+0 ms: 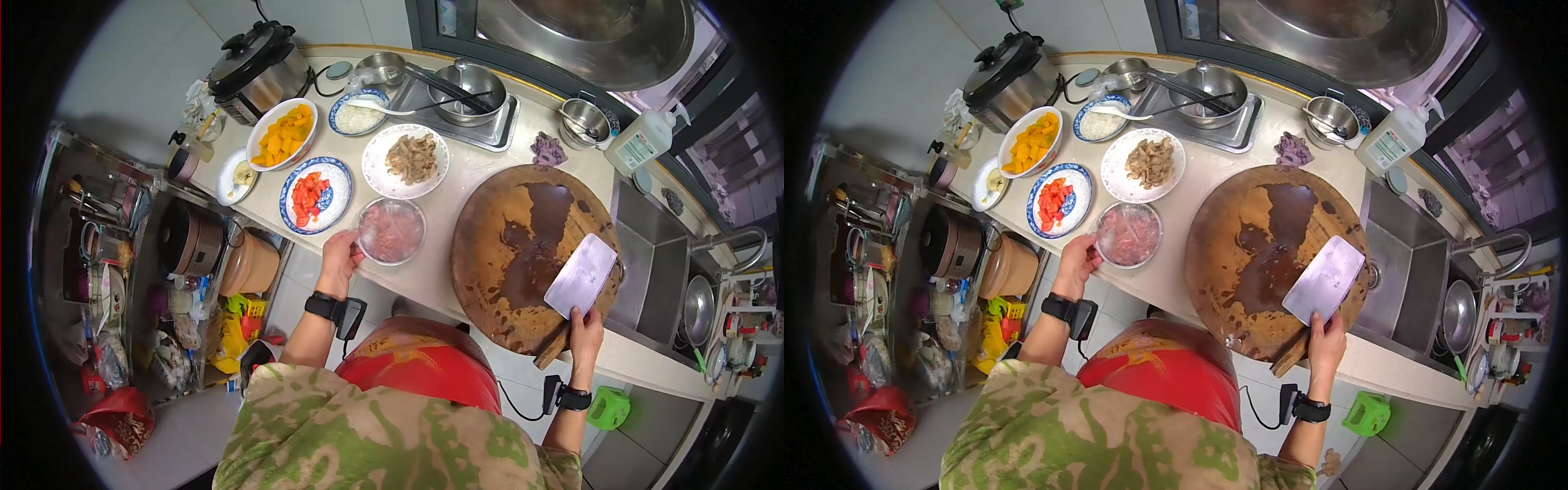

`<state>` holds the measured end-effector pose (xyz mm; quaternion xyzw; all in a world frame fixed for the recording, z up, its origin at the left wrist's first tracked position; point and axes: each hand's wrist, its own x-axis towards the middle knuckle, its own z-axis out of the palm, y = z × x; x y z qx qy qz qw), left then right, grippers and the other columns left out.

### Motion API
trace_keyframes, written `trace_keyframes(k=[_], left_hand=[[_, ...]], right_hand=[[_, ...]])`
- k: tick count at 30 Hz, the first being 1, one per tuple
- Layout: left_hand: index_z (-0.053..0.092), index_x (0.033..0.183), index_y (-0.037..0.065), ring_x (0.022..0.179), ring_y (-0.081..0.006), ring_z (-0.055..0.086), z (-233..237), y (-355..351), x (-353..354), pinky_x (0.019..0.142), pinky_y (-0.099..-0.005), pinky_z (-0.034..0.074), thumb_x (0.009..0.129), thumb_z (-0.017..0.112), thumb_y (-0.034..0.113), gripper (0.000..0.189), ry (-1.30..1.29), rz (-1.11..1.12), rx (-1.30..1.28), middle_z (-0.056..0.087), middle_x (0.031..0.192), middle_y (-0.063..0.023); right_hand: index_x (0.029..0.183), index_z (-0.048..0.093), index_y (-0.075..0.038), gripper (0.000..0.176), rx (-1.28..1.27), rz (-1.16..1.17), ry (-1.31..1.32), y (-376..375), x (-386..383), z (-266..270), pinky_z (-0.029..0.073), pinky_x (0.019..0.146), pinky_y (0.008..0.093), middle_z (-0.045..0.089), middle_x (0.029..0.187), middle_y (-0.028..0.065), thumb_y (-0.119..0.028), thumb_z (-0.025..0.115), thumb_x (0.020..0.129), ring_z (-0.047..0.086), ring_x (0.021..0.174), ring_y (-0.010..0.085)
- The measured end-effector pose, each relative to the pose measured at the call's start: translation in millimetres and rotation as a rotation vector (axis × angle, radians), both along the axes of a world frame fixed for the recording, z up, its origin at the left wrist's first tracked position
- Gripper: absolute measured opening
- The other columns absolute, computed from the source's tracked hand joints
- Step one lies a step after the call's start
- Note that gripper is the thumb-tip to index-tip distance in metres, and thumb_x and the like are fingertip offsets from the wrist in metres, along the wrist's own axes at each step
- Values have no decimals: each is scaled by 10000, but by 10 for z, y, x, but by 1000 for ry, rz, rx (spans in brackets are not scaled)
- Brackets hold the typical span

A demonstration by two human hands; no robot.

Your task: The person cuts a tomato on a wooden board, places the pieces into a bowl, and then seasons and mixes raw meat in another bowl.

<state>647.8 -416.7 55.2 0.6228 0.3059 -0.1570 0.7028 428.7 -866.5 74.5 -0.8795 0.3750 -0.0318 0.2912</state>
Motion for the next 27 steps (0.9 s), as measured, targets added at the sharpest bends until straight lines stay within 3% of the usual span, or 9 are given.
trace_keyframes(k=[2, 5, 10, 14, 16, 19, 23, 26, 27], left_hand=[[605, 875, 111, 650, -85, 562, 48, 46, 18, 559, -226, 473, 870, 645, 183, 82, 10, 44, -86, 599, 741, 25], [587, 926, 103, 623, -97, 558, -55, 49, 51, 550, -235, 471, 907, 606, 152, 56, -39, 52, -17, 606, 756, 11], [582, 936, 78, 666, -67, 552, -25, -23, -79, 595, -217, 464, 919, 594, 107, 35, -389, 28, 136, 604, 775, 22], [576, 926, 79, 674, -53, 556, -57, 43, -63, 599, -211, 463, 925, 595, 119, 45, -532, -37, 149, 604, 778, 27], [572, 917, 86, 670, -49, 555, -90, 111, -53, 598, -209, 462, 930, 590, 129, 48, -462, -127, 129, 597, 770, 33], [567, 906, 97, 663, -45, 554, -55, 192, -16, 600, -203, 463, 935, 583, 138, 52, -376, -247, 67, 588, 760, 43], [574, 896, 100, 699, -47, 545, 42, 257, 13, 628, -208, 448, 911, 603, 123, 40, -312, -265, -94, 580, 780, 42], [572, 901, 97, 737, -60, 547, 167, 286, 53, 652, -230, 452, 893, 614, 103, 43, -206, -183, -343, 576, 804, 33], [568, 905, 97, 757, -67, 553, 196, 298, 58, 668, -242, 462, 889, 615, 97, 50, -158, -152, -446, 575, 817, 31]], right_hand=[[1137, 581, -12, 347, -64, -35, 191, 176, 53, 310, 484, 714, 448, 639, 920, 204, -224, 633, 868, 651, 793, 329], [1104, 610, -31, 305, -324, -33, -67, 506, 77, 463, 493, 705, 432, 647, 959, 187, -209, 642, 858, 653, 811, 334], [1102, 602, -22, 295, 96, 303, -360, 1357, 485, 702, 510, 749, 418, 641, 1022, 179, -189, 633, 861, 643, 875, 348], [1161, 555, -8, 349, 329, 549, -193, 2197, 993, 455, 501, 787, 407, 646, 995, 211, -197, 616, 875, 645, 887, 357], [1235, 471, 12, 397, 482, 483, -112, 2416, 1294, -33, 538, 532, 333, 643, 850, 142, -184, 585, 910, 657, 653, 211], [1224, 401, 14, 374, 1191, 109, -45, 2566, 1642, -134, 533, 436, 315, 614, 805, 143, -160, 549, 928, 640, 570, 206], [1104, 376, 12, 245, 1122, 53, -130, 2691, 1719, -213, 524, 410, 302, 598, 773, 148, -62, 504, 907, 625, 527, 201], [1090, 380, 13, 268, 839, 98, -101, 2747, 1709, -261, 493, 382, 296, 594, 725, 135, -39, 523, 869, 603, 492, 193], [1005, 490, 6, 285, 768, 60, -31, 2737, 1693, -255, 507, 487, 371, 623, 776, 162, -150, 628, 810, 660, 610, 247]])
